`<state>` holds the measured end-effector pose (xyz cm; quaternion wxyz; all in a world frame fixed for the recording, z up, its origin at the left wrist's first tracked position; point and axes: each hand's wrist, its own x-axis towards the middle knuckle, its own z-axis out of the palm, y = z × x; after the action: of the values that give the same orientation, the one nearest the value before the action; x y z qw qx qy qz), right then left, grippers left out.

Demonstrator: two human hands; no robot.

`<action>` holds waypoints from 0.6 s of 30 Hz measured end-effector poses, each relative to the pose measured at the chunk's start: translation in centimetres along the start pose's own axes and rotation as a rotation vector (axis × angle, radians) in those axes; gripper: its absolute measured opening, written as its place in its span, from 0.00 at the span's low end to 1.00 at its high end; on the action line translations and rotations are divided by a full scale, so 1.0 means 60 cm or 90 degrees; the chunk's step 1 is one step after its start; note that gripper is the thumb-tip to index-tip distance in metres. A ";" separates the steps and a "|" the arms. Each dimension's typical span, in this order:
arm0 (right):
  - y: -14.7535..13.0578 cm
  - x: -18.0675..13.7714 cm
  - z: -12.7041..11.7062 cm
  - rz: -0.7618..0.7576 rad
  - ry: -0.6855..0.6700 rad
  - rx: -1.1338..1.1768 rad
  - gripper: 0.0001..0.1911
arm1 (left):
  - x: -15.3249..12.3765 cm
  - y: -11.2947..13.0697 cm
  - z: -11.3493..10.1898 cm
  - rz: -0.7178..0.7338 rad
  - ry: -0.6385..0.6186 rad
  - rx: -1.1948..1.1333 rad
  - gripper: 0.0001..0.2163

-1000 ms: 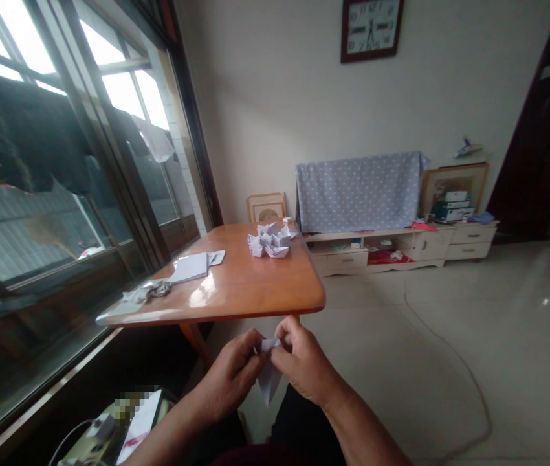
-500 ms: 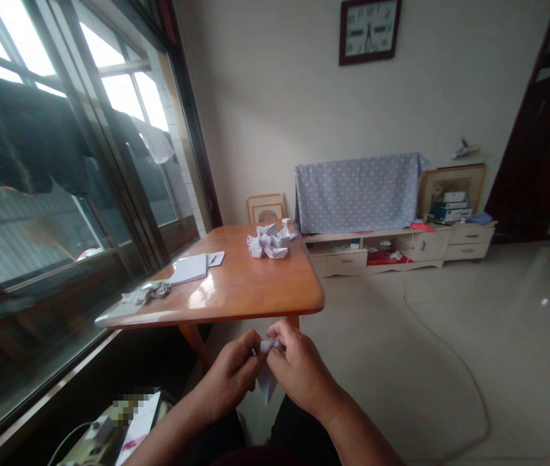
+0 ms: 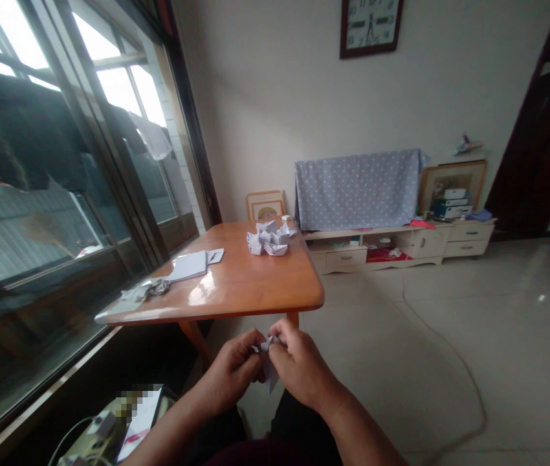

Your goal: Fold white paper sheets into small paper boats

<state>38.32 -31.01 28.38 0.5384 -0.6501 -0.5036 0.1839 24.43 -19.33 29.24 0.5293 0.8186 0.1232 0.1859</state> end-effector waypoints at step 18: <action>0.018 0.008 -0.017 0.066 -0.032 0.192 0.08 | 0.008 -0.015 0.006 -0.093 -0.022 -0.249 0.11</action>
<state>39.82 -31.05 27.94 0.6066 -0.5824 -0.4495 0.3014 25.03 -19.07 28.37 0.6920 0.6924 0.1347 0.1534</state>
